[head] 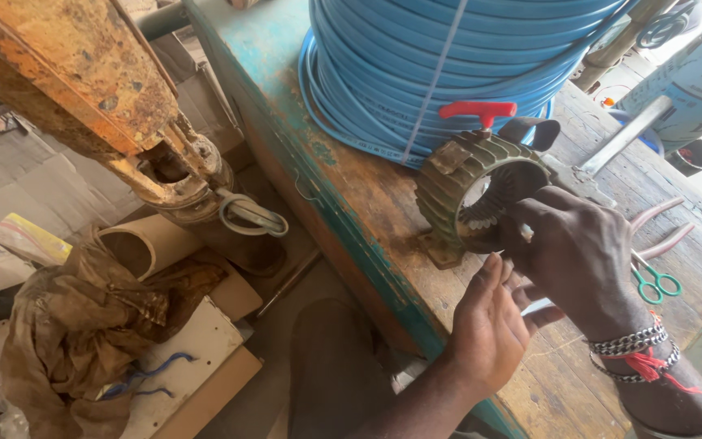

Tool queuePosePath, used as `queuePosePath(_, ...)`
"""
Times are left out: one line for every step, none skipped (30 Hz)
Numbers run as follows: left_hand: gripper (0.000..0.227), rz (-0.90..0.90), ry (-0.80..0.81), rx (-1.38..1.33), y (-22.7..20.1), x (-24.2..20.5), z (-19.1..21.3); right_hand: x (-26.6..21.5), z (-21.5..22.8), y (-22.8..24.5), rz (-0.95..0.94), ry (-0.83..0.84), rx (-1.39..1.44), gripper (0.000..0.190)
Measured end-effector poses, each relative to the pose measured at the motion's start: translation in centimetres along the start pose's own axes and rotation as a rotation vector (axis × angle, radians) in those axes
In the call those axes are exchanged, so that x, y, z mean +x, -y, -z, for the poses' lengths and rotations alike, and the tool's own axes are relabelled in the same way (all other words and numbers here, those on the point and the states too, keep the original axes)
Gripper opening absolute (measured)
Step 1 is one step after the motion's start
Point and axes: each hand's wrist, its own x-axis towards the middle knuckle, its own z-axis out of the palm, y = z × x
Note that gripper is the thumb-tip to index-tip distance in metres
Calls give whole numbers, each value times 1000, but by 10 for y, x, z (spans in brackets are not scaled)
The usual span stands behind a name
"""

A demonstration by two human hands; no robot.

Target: The person inserts small white plastic pieces into the slots of a cylindrical metal motor stator. They repeatedly pick up pieces from the table and place them into the stator, rotating the stator to access different slots.

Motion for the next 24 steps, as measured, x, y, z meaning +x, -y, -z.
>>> queuePosePath(49,-5,35,-38,0,0,1,1,1,0,8,4,13,9)
queuePosePath(48,-10,69,-76,1,0,1,2,2,1,9,17,11,10)
queuePosePath(48,0,74,-97,0,0,1,3,2,1,10,29,9,10)
queuePosePath(49,10,80,-118,0,0,1,4,3,2,11,41,8,11)
queuePosePath(49,21,84,-138,-1,0,1,4,3,3,6,41,3,11)
queuePosePath(55,26,66,-108,-1,0,0,5,4,4,0,40,-2,11)
queuePosePath(61,31,49,-77,-1,1,-1,6,4,6,-7,38,-7,10)
queuePosePath(68,37,32,-47,-2,0,-1,6,5,7,-26,50,-3,11)
queuePosePath(68,29,38,-64,-2,0,-2,6,6,8,-46,62,0,11)
queuePosePath(67,22,43,-81,-3,0,-1,7,7,9,-66,74,4,12)
queuePosePath(66,14,49,-97,-3,0,-1,9,6,10,-87,87,5,12)
queuePosePath(67,7,60,-109,-4,0,1,12,6,10,-108,100,6,13)
queuePosePath(68,0,72,-122,-4,1,2,13,5,11,-129,113,7,13)
queuePosePath(69,-7,84,-134,-5,1,4,13,5,11,-131,99,7,13)
queuePosePath(66,-10,90,-163,-4,2,6,13,5,12,-131,85,9,13)
queuePosePath(62,-14,95,-192,-4,2,6,13,5,12,-131,70,11,14)
queuePosePath(59,-19,101,-221,-4,2,7,13,4,13,-138,74,7,14)
queuePosePath(61,-16,93,-201,-4,2,8,13,3,14,-145,77,3,15)
queuePosePath(63,-10,84,-182,-4,1,8,13,3,15,-154,81,-1,16)
queuePosePath(64,-3,75,-162,-5,0,7,13,3,15,-142,86,11,15)
queuePosePath(66,-3,82,-163,-6,0,6,13,3,14,-131,90,21,14)
queuePosePath(67,-3,89,-163,-7,0,5,13,4,14,-119,95,32,13)
queuePosePath(69,-2,96,-164,-8,0,3,14,4,13,-117,116,16,13)
queuePosePath(72,0,96,-171,-8,0,1,15,5,13,-114,137,0,13)
